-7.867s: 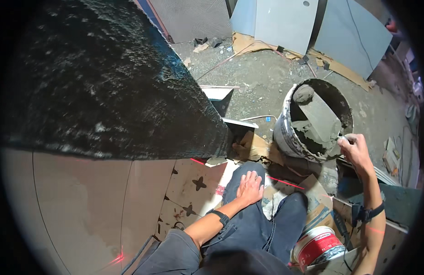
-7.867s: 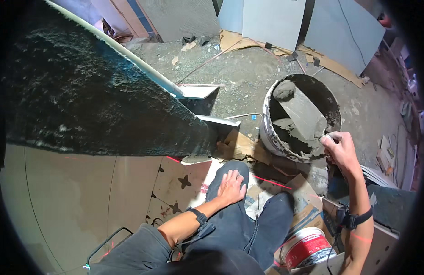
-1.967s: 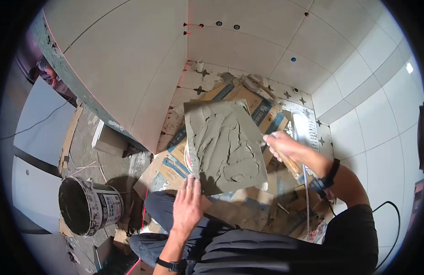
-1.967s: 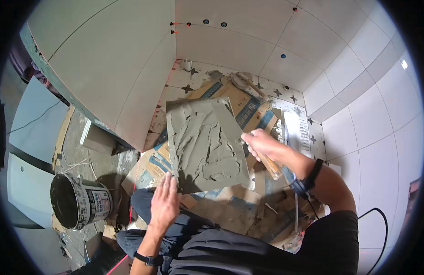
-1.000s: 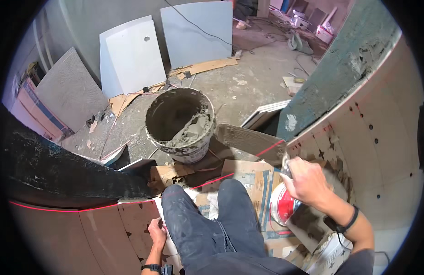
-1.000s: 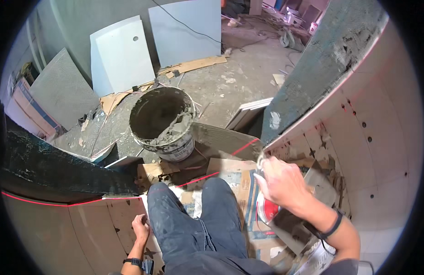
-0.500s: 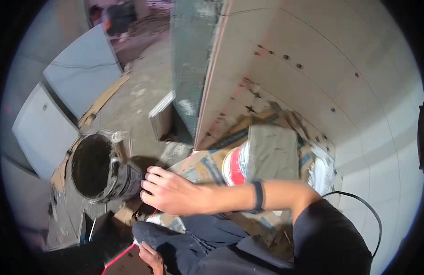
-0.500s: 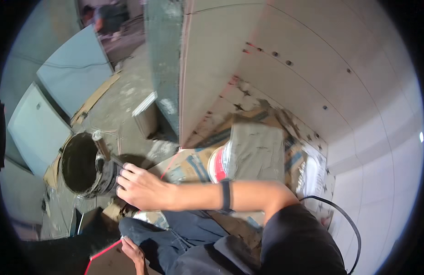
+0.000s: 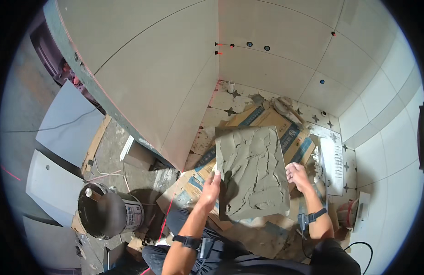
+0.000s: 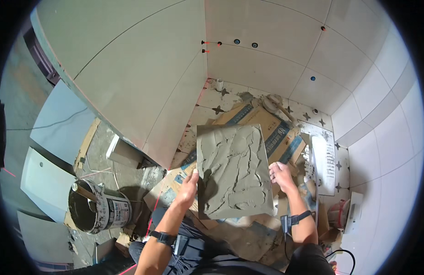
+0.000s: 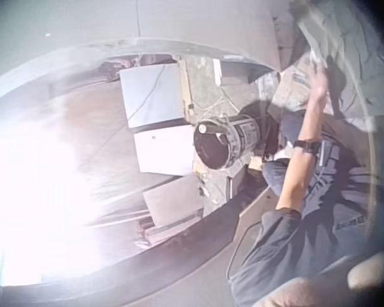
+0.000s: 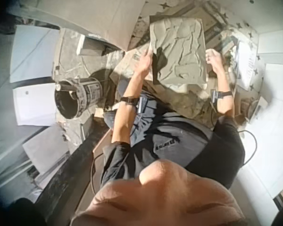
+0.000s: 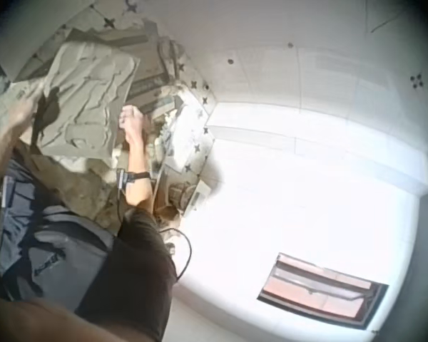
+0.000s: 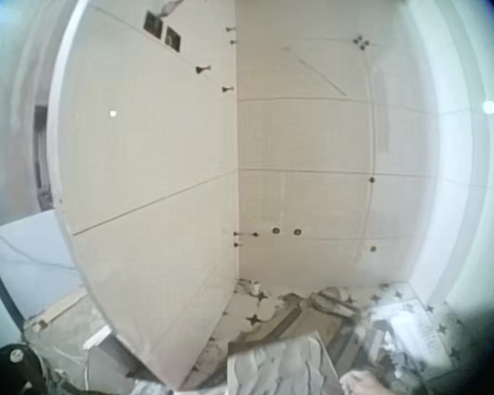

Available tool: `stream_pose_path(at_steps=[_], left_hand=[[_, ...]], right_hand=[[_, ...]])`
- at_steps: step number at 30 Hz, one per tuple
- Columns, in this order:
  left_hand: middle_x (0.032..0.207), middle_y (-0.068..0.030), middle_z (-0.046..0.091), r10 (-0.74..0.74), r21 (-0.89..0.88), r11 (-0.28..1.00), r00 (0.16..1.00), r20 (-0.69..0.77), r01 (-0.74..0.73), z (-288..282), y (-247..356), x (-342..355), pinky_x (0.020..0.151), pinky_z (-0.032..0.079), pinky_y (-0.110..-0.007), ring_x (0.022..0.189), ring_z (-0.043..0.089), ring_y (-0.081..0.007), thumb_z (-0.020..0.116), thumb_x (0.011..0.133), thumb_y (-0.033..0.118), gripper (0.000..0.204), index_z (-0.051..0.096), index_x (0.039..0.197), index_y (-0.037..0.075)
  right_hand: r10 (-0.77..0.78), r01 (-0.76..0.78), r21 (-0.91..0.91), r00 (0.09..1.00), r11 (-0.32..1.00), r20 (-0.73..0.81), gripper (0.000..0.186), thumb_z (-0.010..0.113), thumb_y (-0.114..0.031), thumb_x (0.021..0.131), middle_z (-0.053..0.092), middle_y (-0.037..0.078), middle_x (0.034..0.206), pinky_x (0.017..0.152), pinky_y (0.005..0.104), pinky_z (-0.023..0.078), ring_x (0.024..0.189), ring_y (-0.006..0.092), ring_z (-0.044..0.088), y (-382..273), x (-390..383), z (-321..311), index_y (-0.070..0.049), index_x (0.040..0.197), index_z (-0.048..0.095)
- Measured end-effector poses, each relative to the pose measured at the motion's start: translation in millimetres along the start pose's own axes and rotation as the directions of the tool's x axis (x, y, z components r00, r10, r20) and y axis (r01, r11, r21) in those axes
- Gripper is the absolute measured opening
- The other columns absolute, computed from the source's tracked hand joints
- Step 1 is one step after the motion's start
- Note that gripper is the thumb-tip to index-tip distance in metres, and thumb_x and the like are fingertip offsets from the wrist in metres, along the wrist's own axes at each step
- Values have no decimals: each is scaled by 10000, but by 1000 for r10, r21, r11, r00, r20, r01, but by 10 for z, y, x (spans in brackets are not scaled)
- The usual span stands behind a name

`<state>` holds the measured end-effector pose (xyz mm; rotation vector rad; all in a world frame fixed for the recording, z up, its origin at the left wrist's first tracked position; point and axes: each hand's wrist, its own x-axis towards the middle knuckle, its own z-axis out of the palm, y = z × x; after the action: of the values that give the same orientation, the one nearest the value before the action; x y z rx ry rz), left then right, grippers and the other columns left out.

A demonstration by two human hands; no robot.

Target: The person applies mortar onto the back of a tile using a trowel, presses the tile onto the wall by hand, and inserts tile spacers into the joints.

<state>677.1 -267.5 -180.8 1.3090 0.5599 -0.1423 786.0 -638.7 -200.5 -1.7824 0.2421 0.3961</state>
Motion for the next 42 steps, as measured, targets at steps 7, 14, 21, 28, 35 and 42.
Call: stream_pose_path(at_steps=[7, 14, 21, 28, 35, 42], left_hand=[[1600, -190, 386, 41, -44, 998, 995, 91, -37, 108, -61, 118, 1210, 271, -334, 1469, 358, -245, 471, 1092, 456, 758, 253, 1587, -74], [1625, -174, 365, -3, 56, 998, 997, 71, -1, 67, -38, 246, 1205, 283, -332, 1468, 372, -241, 477, 1085, 483, 777, 214, 1622, -13], [1662, -91, 324, -108, 405, 913, 989, 101, 58, -337, -252, 363, 1215, 270, -328, 1500, 323, -227, 415, 1077, 569, 770, 266, 1626, 50], [1637, -10, 332, 10, -374, 917, 928, 372, 140, -745, 203, -522, 1172, 355, -372, 1435, 388, -178, 418, 1049, 626, 795, 215, 1652, 148], [1556, 0, 439, 459, -595, 778, 831, 315, -204, -934, 951, -1636, 1070, 437, -319, 1311, 482, -114, 493, 1032, 601, 828, 266, 1631, 78], [1618, -25, 384, 819, -645, 455, 573, 32, -614, -655, 844, -2069, 1178, 347, -302, 1431, 405, -126, 855, 853, 221, 1017, 229, 1642, 75]], right_hand=[[-17, 16, 31, 1000, 999, 10, 208, 542, -197, 1053, 508, -24, 698, 517, 263, 379, 578, 88, 473, 66, 148, 51, -107, 867, 566], [3, -14, 134, 996, 991, 84, 149, 555, -190, 1071, 488, -78, 813, 630, 235, 365, 727, 41, 464, 172, 4, 72, -120, 953, 613], [-181, 219, 392, 975, 894, -132, 123, 527, -131, 1066, 528, -58, 924, 792, 232, 387, 873, 53, 472, -55, -574, 460, -68, 1029, 626], [-468, 472, 42, 880, 880, -80, 253, 527, -207, 1068, 624, 35, 1034, 904, 289, 435, 978, 138, 550, -101, -375, 324, 11, 1102, 650], [-598, 591, -169, 801, 789, 6, 440, 515, -227, 1072, 533, 229, 1491, 1170, 372, 369, 1382, 293, 503, -603, -55, 412, 84, 1374, 595], [-531, 457, 304, 813, 836, 239, 547, 508, -321, 1060, 529, 202, 1476, 1139, 362, 377, 1361, 270, 509, -1503, -470, 863, 89, 1423, 524]])
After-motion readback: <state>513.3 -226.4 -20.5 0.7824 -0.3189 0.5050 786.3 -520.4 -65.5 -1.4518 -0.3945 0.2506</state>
